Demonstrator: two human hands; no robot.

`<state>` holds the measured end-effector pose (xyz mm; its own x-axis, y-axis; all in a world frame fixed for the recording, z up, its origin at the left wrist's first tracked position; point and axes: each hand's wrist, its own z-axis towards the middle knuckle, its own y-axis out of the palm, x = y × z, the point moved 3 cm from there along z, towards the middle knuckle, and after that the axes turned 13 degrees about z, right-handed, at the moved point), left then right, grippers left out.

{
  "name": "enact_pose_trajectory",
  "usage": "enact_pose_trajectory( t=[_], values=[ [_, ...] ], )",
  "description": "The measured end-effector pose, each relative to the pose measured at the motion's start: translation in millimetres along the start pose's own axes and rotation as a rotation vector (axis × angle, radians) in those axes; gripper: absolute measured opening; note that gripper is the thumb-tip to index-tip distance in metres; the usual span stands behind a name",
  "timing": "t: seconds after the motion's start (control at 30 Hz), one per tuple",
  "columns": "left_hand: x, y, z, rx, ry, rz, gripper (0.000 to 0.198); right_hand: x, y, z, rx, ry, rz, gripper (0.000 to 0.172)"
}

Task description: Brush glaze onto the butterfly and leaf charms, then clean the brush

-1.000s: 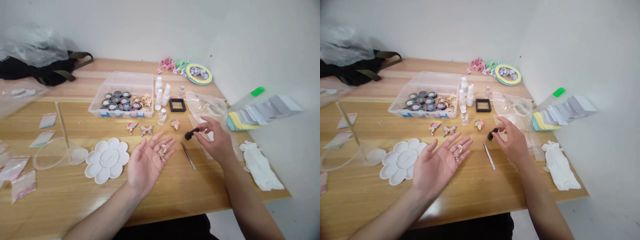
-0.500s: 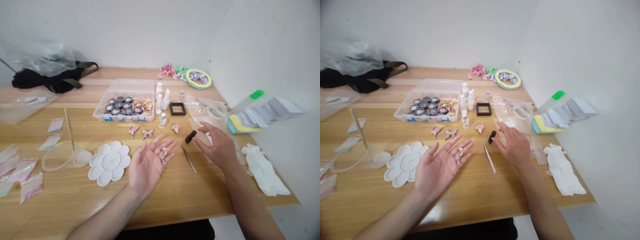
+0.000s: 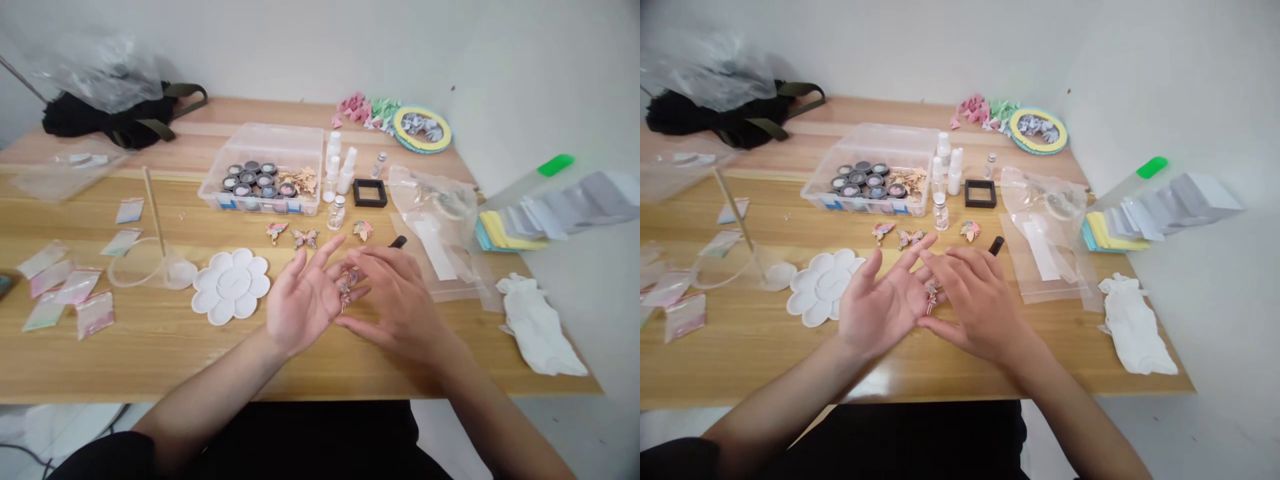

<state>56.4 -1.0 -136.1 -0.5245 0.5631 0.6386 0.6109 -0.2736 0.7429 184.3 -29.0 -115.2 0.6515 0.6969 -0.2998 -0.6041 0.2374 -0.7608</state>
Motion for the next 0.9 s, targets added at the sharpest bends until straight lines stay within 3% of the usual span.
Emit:
enact_pose_trajectory(
  t=[0.23,0.47,0.6,0.67,0.77,0.9],
  values=[
    [0,0.9,-1,-0.030,0.004,0.005,0.059,3,-5,-4,-0.018,0.030,0.032,0.057],
    [2,4.2,-2,0.072,-0.042,-0.036,0.055,3,-6,-3,-0.042,0.083,0.097,0.069],
    [5,-12.8,-24,0.232,-0.197,0.006,0.040,7,-14,9,-0.078,0.083,0.096,0.074],
    [4,-26.0,-41,0.206,-0.246,0.042,0.033,11,-12,26,-0.100,0.057,0.107,0.075],
    [5,-46.3,-63,0.128,-0.209,0.086,0.029,15,11,62,-0.159,0.023,0.172,0.078],
    [9,-63.4,-80,0.077,-0.110,0.075,0.026,16,75,112,-0.317,0.043,0.260,0.083]
  ],
)
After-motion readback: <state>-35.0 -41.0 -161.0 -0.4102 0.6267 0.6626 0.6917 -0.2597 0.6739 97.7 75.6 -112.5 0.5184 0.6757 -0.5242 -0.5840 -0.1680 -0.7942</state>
